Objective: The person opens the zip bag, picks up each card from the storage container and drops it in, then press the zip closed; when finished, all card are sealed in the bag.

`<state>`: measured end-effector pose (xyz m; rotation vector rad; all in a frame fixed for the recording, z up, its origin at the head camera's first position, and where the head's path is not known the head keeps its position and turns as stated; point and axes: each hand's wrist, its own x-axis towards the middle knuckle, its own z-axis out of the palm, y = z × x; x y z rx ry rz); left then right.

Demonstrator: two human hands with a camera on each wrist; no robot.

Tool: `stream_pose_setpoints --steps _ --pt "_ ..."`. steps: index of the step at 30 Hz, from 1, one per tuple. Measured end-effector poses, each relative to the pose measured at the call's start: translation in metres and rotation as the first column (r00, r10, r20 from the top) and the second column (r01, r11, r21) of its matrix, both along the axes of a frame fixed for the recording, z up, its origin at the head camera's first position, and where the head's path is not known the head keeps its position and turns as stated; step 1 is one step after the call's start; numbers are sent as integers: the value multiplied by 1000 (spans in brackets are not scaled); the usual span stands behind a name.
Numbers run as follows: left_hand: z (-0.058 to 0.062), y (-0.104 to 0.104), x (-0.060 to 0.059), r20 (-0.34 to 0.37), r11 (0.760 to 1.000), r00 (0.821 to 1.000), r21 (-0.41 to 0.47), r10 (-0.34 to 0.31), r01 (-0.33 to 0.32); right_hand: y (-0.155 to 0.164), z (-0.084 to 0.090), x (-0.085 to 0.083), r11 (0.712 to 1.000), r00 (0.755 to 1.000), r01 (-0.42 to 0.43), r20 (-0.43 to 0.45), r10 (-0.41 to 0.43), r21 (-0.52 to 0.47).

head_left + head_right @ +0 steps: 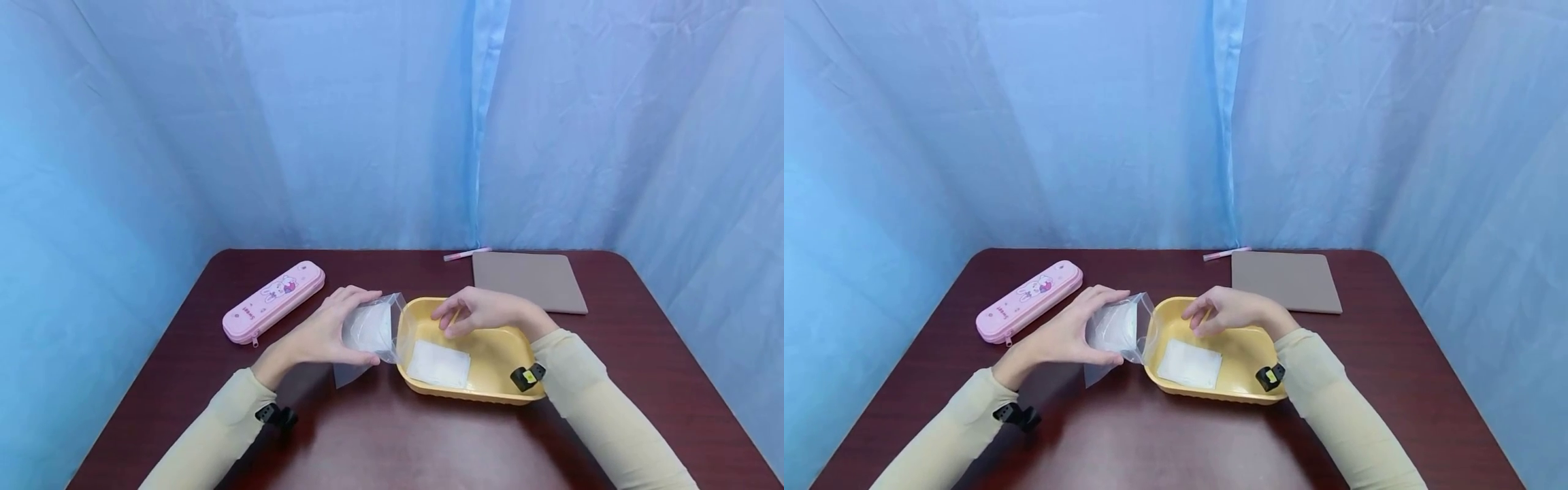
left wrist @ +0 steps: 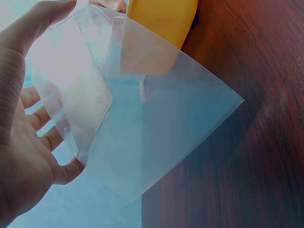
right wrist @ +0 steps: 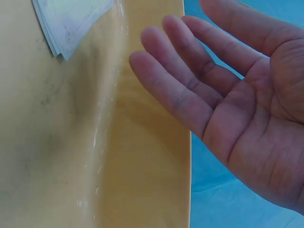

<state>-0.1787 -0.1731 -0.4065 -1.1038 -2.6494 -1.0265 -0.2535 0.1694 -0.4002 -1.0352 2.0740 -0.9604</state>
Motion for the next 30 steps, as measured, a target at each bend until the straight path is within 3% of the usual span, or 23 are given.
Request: stream_pose_setpoints --steps 10,18,26,30 --pt "0 -4 0 -30 1000 1000 9 -5 5 -1 4 0 997 999 -39 -7 39 69" --pt "0 -7 3 -3 1000 1000 7 15 -15 -5 8 3 994 1000 -24 14 23 102" --pt "-3 -7 8 3 1000 1000 6 16 -16 -1 0 5 990 999 -20 39 15 143" --pt "-4 -7 9 4 1000 1000 11 8 -8 1 -9 8 986 995 9 95 -25 166"
